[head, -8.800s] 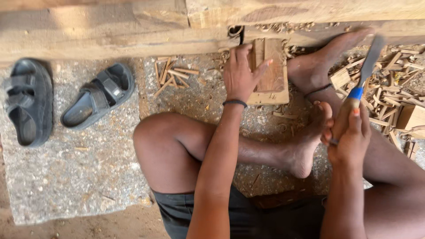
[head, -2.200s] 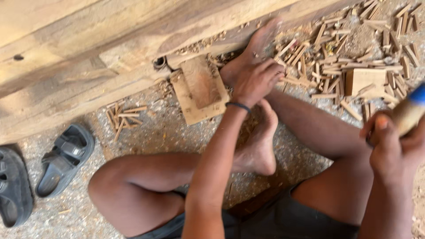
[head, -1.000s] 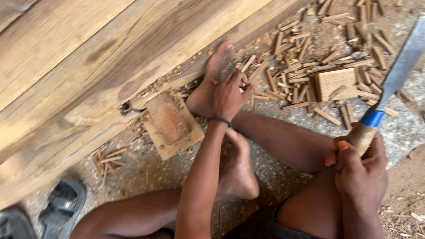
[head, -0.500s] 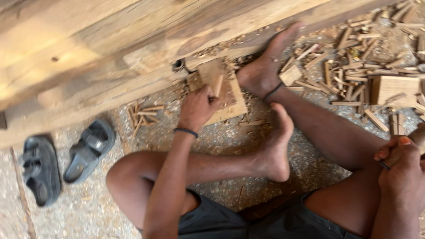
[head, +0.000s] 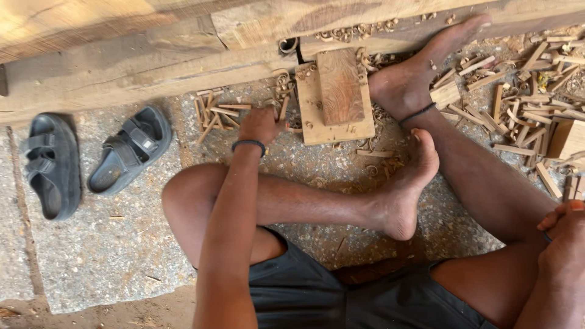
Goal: The person carves a wooden piece using a chisel, using their feet to stabilize the wood on the ground while occasionally clearing wood shavings.
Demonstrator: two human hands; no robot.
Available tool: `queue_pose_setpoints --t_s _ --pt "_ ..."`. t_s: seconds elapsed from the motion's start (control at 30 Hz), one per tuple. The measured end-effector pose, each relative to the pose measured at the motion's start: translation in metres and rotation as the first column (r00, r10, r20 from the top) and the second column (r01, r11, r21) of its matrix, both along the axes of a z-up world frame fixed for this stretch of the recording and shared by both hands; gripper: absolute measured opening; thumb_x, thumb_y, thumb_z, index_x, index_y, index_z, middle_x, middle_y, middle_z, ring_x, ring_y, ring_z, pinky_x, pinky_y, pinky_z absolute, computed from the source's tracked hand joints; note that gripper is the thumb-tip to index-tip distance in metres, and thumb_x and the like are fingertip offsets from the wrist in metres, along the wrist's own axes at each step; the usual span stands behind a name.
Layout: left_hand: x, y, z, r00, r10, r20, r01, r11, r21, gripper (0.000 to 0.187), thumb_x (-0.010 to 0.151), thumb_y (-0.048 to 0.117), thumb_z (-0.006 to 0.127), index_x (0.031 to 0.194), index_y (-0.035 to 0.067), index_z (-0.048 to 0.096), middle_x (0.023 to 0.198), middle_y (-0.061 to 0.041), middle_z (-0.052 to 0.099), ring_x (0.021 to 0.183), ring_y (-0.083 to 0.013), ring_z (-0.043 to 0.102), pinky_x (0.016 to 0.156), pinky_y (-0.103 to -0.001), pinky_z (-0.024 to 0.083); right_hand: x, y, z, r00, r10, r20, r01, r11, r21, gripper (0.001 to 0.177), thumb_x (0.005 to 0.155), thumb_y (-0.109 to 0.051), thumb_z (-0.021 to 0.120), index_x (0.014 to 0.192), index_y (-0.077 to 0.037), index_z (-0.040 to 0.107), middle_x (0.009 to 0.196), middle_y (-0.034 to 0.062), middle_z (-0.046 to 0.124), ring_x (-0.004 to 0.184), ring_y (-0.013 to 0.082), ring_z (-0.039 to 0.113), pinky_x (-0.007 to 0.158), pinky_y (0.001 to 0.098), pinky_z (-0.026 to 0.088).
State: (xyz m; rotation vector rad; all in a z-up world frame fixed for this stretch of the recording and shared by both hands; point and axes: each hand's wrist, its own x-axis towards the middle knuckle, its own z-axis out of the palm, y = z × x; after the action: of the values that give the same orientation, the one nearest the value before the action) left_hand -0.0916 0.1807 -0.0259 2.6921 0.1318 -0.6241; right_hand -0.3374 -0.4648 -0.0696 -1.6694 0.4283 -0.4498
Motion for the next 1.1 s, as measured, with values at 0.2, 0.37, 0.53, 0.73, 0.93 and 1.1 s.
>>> queue_pose_setpoints --t_s 0.2,0.37,0.53,0.73,0.93,1.1 --pt "0.003 -0.009 0.009 0.977 -0.071 0.202 0.029 0.979 0.201 0.06 0.097 0.059 0.066 0.116 0.003 0.064 0.094 -0.022 0.072 0.09 -0.0381 0.071 0.078 -0.052 0.057 0.001 0.051 0.051 0.992 -0.109 -0.067 0.107 0.994 -0.037 0.02 0.111 -0.012 0.051 0.098 0.003 0.058 0.091 0.0113 0.06 0.075 0.0153 0.055 0.078 0.0305 0.051" --pt "0.006 -0.014 0.012 0.976 -0.112 0.189 0.074 0.977 0.198 0.041 0.101 0.045 0.063 0.109 0.005 0.069 0.083 -0.014 0.073 0.075 -0.025 0.071 0.068 -0.044 0.06 0.01 0.093 0.101 0.978 -0.185 -0.101 0.158 0.961 -0.228 0.022 0.115 -0.016 0.058 0.104 0.003 0.061 0.092 0.0103 0.063 0.079 0.0174 0.06 0.076 0.0331 0.054" --pt "0.007 -0.021 0.046 0.944 -0.113 0.31 0.101 0.993 0.056 0.032 0.103 0.035 0.065 0.103 0.004 0.07 0.079 -0.013 0.072 0.06 -0.0161 0.065 0.051 -0.031 0.056 0.008 0.092 0.101 0.975 -0.176 -0.135 0.149 0.971 -0.185 0.025 0.113 -0.012 0.051 0.099 0.006 0.06 0.091 0.0131 0.062 0.077 0.0158 0.06 0.078 0.03 0.052" --pt "0.025 -0.085 0.077 0.954 -0.078 0.288 0.141 0.968 -0.207 0.036 0.096 0.041 0.062 0.101 0.006 0.064 0.075 0.0 0.066 0.047 -0.0091 0.057 0.039 -0.03 0.049 0.016 0.09 0.088 0.99 -0.068 -0.121 0.054 0.992 -0.115 0.021 0.115 -0.01 0.052 0.099 0.003 0.058 0.088 0.0103 0.06 0.072 0.0153 0.056 0.07 0.0298 0.05" --pt "0.073 -0.13 0.048 0.914 -0.248 0.321 0.251 0.967 0.034 0.038 0.094 0.041 0.071 0.097 0.003 0.066 0.069 -0.009 0.062 0.058 -0.0155 0.053 0.047 -0.03 0.051 0.015 0.112 0.111 0.998 -0.013 -0.059 0.002 0.984 -0.179 0.018 0.111 -0.003 0.062 0.121 0.007 0.051 0.084 0.0108 0.06 0.065 0.0136 0.056 0.064 0.0269 0.047" --pt "0.101 -0.126 0.026 0.952 -0.027 0.304 0.082 0.982 -0.17 0.029 0.094 0.035 0.068 0.096 0.006 0.07 0.077 -0.006 0.064 0.065 -0.0144 0.062 0.058 -0.032 0.057 0.025 0.12 0.122 0.998 -0.001 -0.058 -0.01 0.983 -0.183 0.032 0.112 0.001 0.065 0.136 0.009 0.044 0.089 0.0117 0.062 0.066 0.0127 0.059 0.06 0.0238 0.049"
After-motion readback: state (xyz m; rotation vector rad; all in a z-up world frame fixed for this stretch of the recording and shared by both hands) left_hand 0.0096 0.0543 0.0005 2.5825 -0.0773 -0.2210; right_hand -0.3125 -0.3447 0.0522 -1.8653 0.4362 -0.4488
